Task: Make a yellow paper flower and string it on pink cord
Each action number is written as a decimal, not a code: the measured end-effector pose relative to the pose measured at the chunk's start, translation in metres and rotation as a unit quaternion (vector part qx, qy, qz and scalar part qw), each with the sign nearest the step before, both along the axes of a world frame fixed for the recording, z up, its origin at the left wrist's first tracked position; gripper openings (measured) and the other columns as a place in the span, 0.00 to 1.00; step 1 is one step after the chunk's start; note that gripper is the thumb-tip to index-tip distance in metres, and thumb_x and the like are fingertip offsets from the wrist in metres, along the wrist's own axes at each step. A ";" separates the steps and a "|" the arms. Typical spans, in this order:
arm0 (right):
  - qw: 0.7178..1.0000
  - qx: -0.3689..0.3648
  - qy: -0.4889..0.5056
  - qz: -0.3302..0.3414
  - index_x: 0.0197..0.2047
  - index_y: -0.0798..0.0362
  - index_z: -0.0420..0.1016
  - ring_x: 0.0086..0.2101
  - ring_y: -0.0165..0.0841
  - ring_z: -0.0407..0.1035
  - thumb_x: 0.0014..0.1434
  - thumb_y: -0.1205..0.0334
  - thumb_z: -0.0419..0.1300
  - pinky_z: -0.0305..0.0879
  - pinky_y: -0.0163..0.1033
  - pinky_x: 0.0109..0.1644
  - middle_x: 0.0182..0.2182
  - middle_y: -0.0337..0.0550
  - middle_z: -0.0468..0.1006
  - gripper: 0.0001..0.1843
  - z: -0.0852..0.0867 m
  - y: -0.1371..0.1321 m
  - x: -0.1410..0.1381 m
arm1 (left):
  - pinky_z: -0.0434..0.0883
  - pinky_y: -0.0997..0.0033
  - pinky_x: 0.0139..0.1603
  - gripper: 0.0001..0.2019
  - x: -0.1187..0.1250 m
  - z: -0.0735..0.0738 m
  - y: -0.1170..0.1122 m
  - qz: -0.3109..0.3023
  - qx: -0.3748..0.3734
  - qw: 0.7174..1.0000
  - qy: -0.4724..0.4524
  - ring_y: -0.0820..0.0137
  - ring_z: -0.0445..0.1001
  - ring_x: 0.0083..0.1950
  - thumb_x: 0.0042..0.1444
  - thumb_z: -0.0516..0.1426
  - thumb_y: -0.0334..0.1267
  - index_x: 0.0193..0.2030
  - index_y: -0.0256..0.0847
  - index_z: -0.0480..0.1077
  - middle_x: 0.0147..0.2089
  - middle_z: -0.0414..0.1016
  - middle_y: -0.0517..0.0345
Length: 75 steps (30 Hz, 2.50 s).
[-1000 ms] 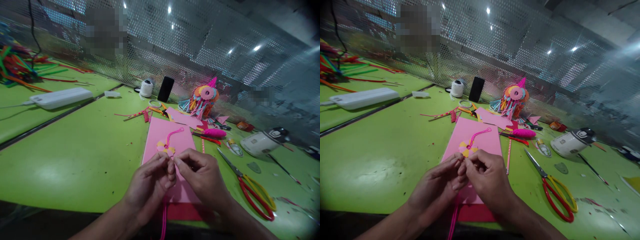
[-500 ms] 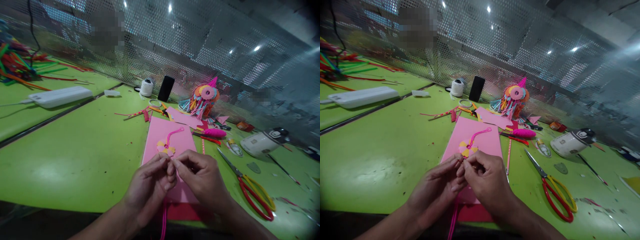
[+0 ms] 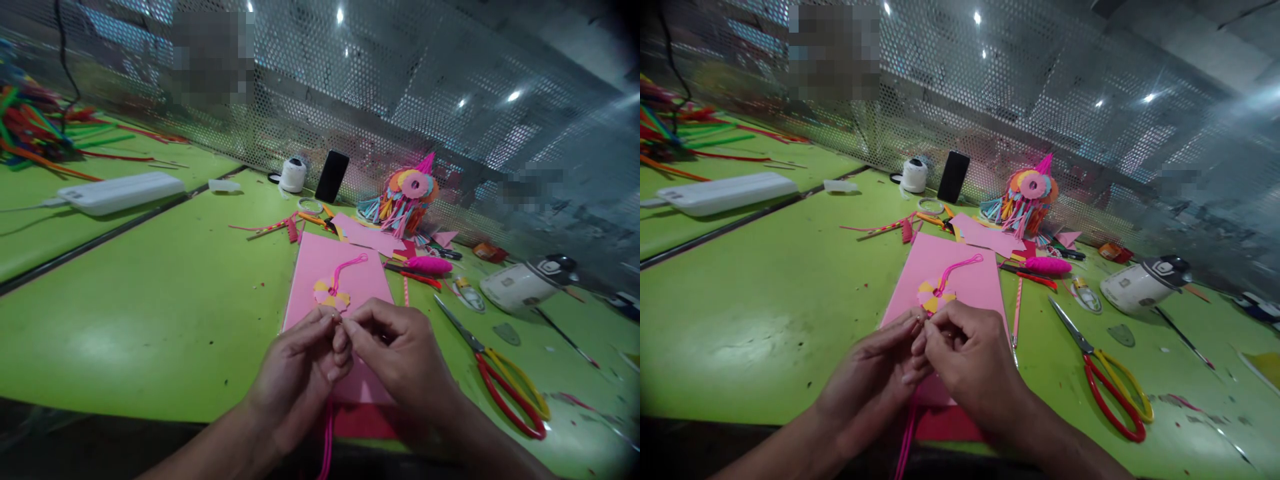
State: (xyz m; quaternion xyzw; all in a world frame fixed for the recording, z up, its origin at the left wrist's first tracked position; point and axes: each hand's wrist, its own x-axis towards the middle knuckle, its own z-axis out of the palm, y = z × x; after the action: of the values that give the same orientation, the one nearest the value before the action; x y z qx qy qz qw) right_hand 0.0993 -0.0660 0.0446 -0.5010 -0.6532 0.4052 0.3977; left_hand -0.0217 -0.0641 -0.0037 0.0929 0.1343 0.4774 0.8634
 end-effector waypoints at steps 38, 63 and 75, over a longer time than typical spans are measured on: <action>1.000 -0.026 0.000 -0.002 0.25 0.55 0.71 0.21 0.27 0.71 0.57 0.64 0.58 0.71 0.30 0.26 0.21 0.38 0.75 0.09 -0.004 0.001 0.003 | 0.58 0.77 0.28 0.09 0.004 0.000 -0.002 0.013 0.044 0.998 0.044 0.78 0.59 0.26 0.61 0.48 0.30 0.30 0.36 0.64 0.27 0.61 0.59; 1.000 -0.019 -0.007 -0.009 0.25 0.56 0.70 0.20 0.27 0.71 0.57 0.66 0.57 0.70 0.31 0.26 0.20 0.38 0.75 0.09 -0.003 0.001 0.002 | 0.58 0.76 0.29 0.08 0.004 -0.005 -0.002 0.018 0.060 0.997 0.040 0.78 0.60 0.27 0.61 0.48 0.31 0.31 0.36 0.64 0.28 0.62 0.59; 1.000 -0.014 -0.004 -0.002 0.25 0.56 0.70 0.20 0.28 0.71 0.56 0.68 0.57 0.70 0.33 0.26 0.20 0.39 0.75 0.08 -0.005 0.002 0.003 | 0.58 0.77 0.29 0.07 0.004 -0.003 -0.004 0.036 0.063 0.994 0.076 0.77 0.60 0.27 0.60 0.50 0.32 0.31 0.37 0.63 0.26 0.62 0.61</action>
State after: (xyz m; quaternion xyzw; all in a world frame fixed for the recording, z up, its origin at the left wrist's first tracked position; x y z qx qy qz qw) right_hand 0.1022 -0.0639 0.0400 -0.5089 -0.6482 0.4116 0.3892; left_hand -0.0174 -0.0681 -0.0069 0.1780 0.1721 0.5075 0.8253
